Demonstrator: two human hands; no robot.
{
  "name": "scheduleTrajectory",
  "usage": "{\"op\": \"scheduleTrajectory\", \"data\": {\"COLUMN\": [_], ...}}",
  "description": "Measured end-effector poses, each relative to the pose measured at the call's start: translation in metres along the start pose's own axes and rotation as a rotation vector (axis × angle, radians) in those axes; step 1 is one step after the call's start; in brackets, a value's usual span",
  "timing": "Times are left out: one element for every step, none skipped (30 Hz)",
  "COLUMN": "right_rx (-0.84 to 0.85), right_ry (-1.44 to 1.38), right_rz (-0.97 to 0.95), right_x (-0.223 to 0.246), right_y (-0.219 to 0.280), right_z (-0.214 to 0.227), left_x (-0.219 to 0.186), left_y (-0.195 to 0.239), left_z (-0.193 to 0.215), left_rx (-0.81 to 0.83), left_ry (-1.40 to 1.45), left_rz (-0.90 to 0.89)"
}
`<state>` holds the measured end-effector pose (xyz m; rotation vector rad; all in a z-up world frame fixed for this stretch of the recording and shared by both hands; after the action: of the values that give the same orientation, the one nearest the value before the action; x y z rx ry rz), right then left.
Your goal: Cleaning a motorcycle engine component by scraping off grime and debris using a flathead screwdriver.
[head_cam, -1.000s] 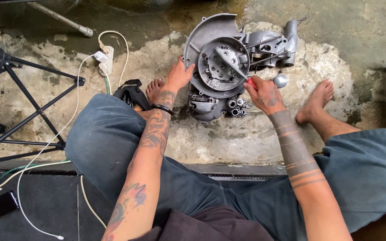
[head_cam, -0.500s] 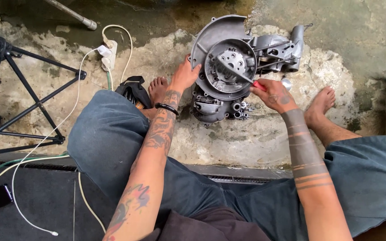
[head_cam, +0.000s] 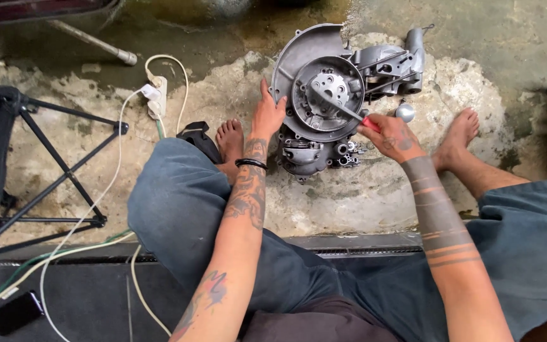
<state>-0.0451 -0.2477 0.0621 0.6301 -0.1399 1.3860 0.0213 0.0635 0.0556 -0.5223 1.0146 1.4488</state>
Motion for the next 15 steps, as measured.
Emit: {"op": "scheduleTrajectory", "data": {"right_rx": [0.022, 0.044, 0.038, -0.018, -0.074, -0.076, -0.005, 0.064, 0.062, -0.030, -0.123, -0.127, -0.061, 0.003, -0.002], "right_ry": [-0.016, -0.029, -0.034, 0.003, 0.041, 0.034, -0.020, -0.073, -0.077, -0.031, 0.015, 0.014, -0.026, -0.066, -0.068], "right_rz": [0.005, 0.009, 0.002, -0.023, -0.047, -0.050, -0.021, 0.007, 0.003, -0.051, -0.105, -0.111, -0.080, -0.045, -0.048], "right_x": [0.010, 0.018, 0.012, 0.006, 0.000, 0.006, 0.014, 0.021, 0.011, -0.002, -0.016, -0.004, 0.010, 0.025, 0.020], "right_y": [0.006, 0.012, 0.008, 0.003, -0.001, 0.002, 0.005, 0.009, 0.004, -0.002, -0.007, 0.003, 0.013, 0.022, 0.017], "right_z": [0.003, 0.007, 0.004, 0.004, 0.003, 0.003, -0.001, -0.003, -0.011, -0.013, -0.015, -0.013, -0.014, -0.014, -0.015], "left_x": [-0.002, -0.005, 0.001, 0.008, 0.015, 0.016, 0.018, 0.018, 0.016, 0.014, 0.011, 0.025, 0.040, 0.054, 0.049], "left_y": [0.002, 0.005, -0.001, -0.004, -0.007, -0.008, -0.009, -0.010, -0.008, -0.006, -0.004, -0.014, -0.024, -0.034, -0.033], "left_z": [0.003, 0.004, 0.001, -0.001, -0.004, -0.004, -0.005, -0.007, -0.004, -0.004, -0.005, -0.012, -0.020, -0.026, -0.023], "left_rx": [-0.015, -0.029, -0.022, -0.024, -0.026, -0.023, -0.020, -0.013, -0.009, 0.006, 0.021, 0.027, 0.039, 0.049, 0.052], "left_ry": [0.007, 0.018, 0.014, 0.021, 0.028, 0.022, 0.034, 0.048, 0.044, 0.049, 0.054, 0.053, 0.029, 0.004, 0.002], "left_rz": [-0.010, -0.020, -0.026, -0.027, -0.028, -0.031, -0.019, -0.008, -0.011, 0.005, 0.022, 0.017, 0.024, 0.029, 0.024]}}
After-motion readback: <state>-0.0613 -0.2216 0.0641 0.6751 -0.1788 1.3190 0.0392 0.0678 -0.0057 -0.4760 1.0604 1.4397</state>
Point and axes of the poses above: each hand's wrist, its own y-axis away from the middle knuckle, its own z-axis out of the back of the hand, x = y × z, the point moved 5 cm from there along -y, towards the middle knuckle, and after that the axes turned 3 degrees about -z, right-handed, at the moved point
